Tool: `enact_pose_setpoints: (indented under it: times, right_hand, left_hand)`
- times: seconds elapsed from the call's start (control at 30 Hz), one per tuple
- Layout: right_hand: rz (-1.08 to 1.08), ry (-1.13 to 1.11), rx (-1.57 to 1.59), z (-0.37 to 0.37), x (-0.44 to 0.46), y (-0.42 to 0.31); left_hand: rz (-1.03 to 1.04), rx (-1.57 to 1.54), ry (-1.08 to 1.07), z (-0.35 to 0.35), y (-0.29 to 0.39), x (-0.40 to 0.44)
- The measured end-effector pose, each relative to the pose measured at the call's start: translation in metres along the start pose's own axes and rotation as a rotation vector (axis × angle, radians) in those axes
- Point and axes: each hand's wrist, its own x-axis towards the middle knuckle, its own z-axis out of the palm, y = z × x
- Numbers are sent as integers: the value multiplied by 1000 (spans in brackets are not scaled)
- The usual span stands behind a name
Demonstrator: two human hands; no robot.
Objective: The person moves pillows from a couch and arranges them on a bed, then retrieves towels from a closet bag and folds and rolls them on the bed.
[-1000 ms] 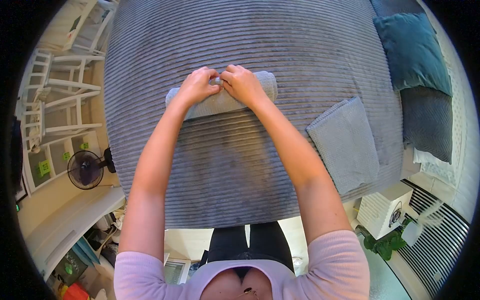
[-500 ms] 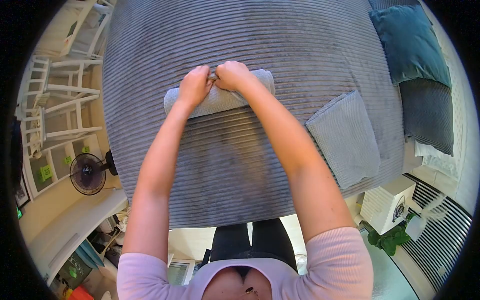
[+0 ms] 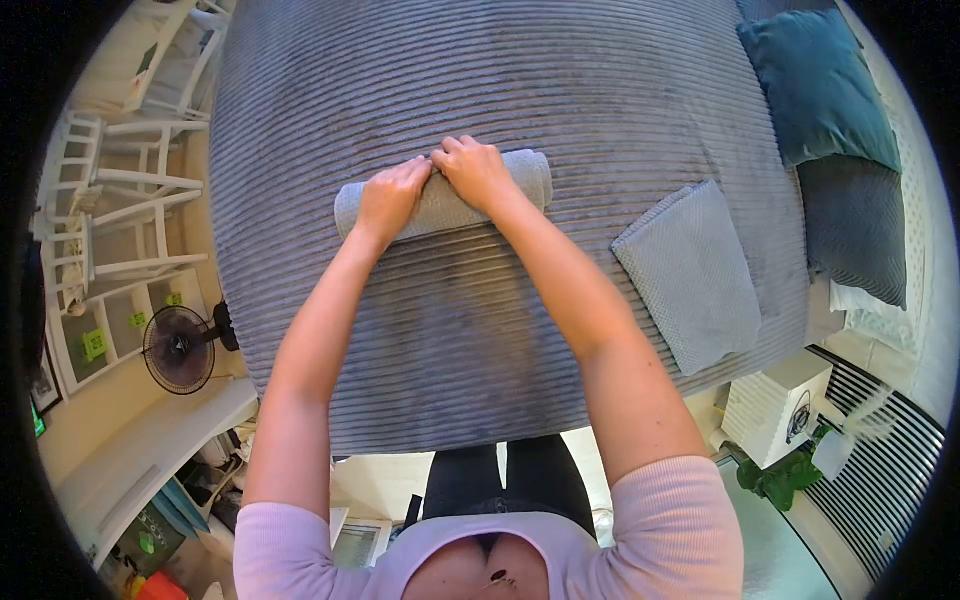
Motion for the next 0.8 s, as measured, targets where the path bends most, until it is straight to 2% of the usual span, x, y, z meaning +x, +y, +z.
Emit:
enact_pose_setpoints:
  times: [0.1, 0.2, 0.3, 0.33, 0.37, 0.4, 0.6, 0.63, 0.73, 0.8]
  right_hand:
    - [-92, 64, -15, 4, -11, 1]
    - [-233, 227, -9, -6, -28, -5]
    - [-245, 161, 8, -32, -58, -23]
    - [-246, 158, -6, -40, -69, -27]
    - [-238, 25, -68, -43, -80, -25]
    - [-235, 33, -93, -39, -84, -24]
    - [-117, 46, -166, -20, -87, -34]
    - [-96, 64, -140, -24, -87, -39]
    - [96, 173, 52, -54, -102, -66]
    - [185, 189, 224, -82, -128, -81]
  left_hand:
    - [103, 0, 51, -20, 14, -17]
    - [71, -118, -19, -41, 25, -25]
    - [151, -38, -94, -30, 17, -35]
    - [194, 10, -70, -26, 17, -38]
    - [236, 60, -45, -22, 17, -40]
    - [279, 110, -19, -20, 19, -40]
    - [-14, 137, -121, -33, 71, -33]
    - [13, 220, -52, -24, 67, -34]
    - [-32, 285, -4, -11, 52, -29]
    - [-213, 123, 56, -35, 49, -32]
